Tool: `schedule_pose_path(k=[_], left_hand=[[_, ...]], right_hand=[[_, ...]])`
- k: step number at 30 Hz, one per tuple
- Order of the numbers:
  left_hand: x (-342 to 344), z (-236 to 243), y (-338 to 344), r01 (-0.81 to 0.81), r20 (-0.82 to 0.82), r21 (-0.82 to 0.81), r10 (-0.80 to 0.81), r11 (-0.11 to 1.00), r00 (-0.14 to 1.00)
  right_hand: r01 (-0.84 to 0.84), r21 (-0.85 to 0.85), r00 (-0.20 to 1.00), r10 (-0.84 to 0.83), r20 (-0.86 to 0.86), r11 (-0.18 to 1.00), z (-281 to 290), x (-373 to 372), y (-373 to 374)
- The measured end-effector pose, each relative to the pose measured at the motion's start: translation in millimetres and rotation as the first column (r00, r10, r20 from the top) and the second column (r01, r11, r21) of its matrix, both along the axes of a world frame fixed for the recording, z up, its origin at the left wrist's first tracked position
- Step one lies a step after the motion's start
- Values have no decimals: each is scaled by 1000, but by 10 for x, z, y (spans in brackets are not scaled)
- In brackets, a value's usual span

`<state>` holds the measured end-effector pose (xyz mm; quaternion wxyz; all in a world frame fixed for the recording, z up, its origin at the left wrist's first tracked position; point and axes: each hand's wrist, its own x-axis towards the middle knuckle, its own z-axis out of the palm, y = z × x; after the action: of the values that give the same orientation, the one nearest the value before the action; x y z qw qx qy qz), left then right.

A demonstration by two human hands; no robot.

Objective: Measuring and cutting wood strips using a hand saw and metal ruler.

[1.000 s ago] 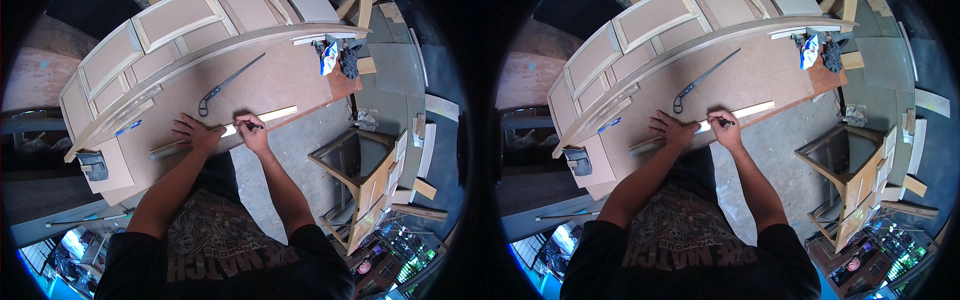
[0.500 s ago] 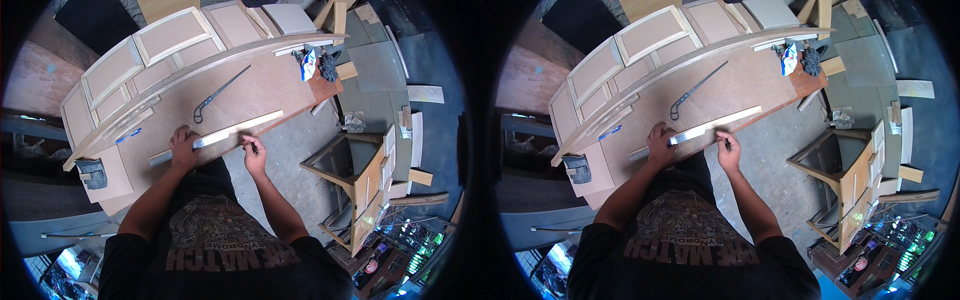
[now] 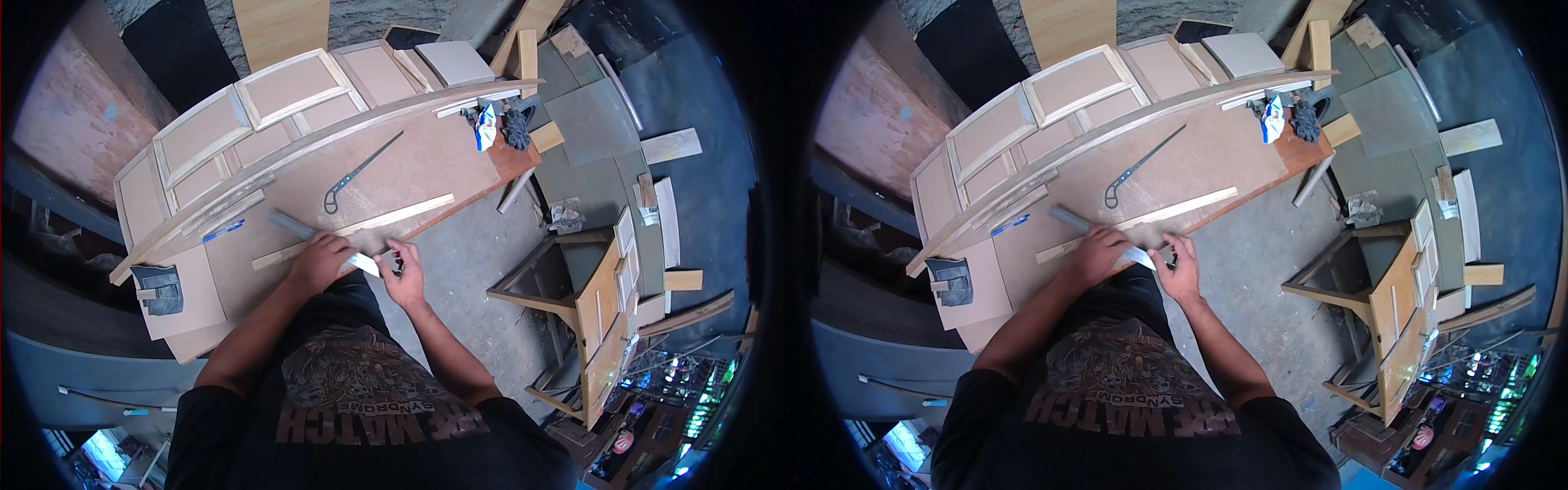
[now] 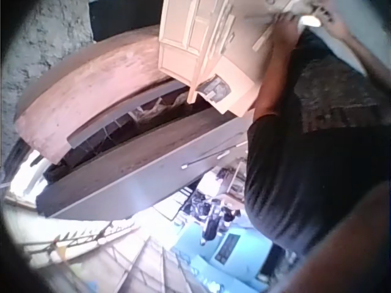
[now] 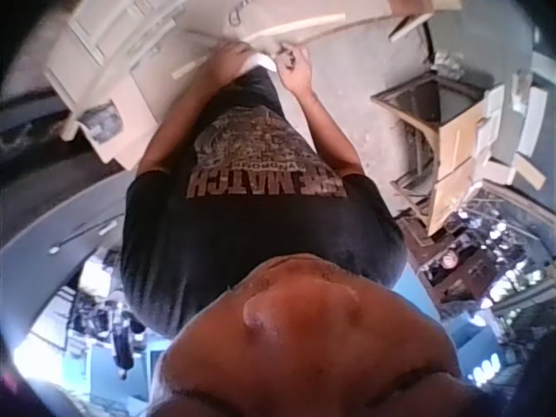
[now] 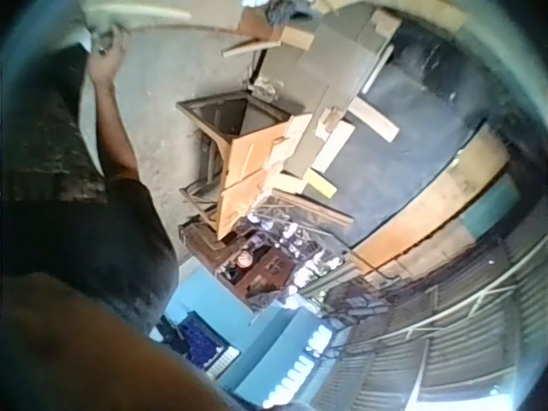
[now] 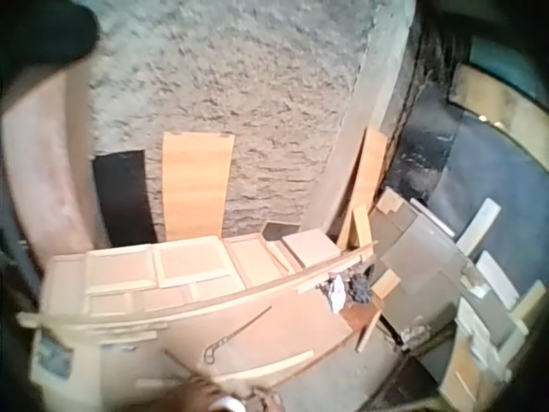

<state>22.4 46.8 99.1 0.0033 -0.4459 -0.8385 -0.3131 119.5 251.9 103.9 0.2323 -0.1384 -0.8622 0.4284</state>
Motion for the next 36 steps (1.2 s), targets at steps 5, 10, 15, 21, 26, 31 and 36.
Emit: schedule_pose_path(k=[5, 10, 15, 21, 26, 31, 36], left_hand=[[137, 74, 167, 198, 34, -34, -197, 980, 980], [319, 38, 304, 132, 52, 9, -132, 991, 990], [285, -308, 338, -239, 208, 3, 234, 971, 950], [58, -547, 409, -264, 295, -196, 313, 945, 903], [-16, -612, 438, -257, 227, -271, 321, 928, 920], [-21, -733, 475, -271, 153, -232, 310, 934, 938], [-45, -698, 539, -292, 208, -290, 358, 911, 910]], right_hand=[[-182, -131, 939, 212, 273, 975, -148, 373, -34], [71, -189, 928, 5, 372, 979, -242, 880, -85], [158, -175, 901, -69, 428, 972, -507, 1097, -169], [164, -208, 906, -64, 419, 964, -715, 1093, -224], [47, -211, 906, 47, 420, 976, -619, 1021, -148], [-153, -200, 836, 235, 496, 968, -612, 1101, -75], [-172, -141, 865, 218, 453, 975, -665, 1093, -83]])
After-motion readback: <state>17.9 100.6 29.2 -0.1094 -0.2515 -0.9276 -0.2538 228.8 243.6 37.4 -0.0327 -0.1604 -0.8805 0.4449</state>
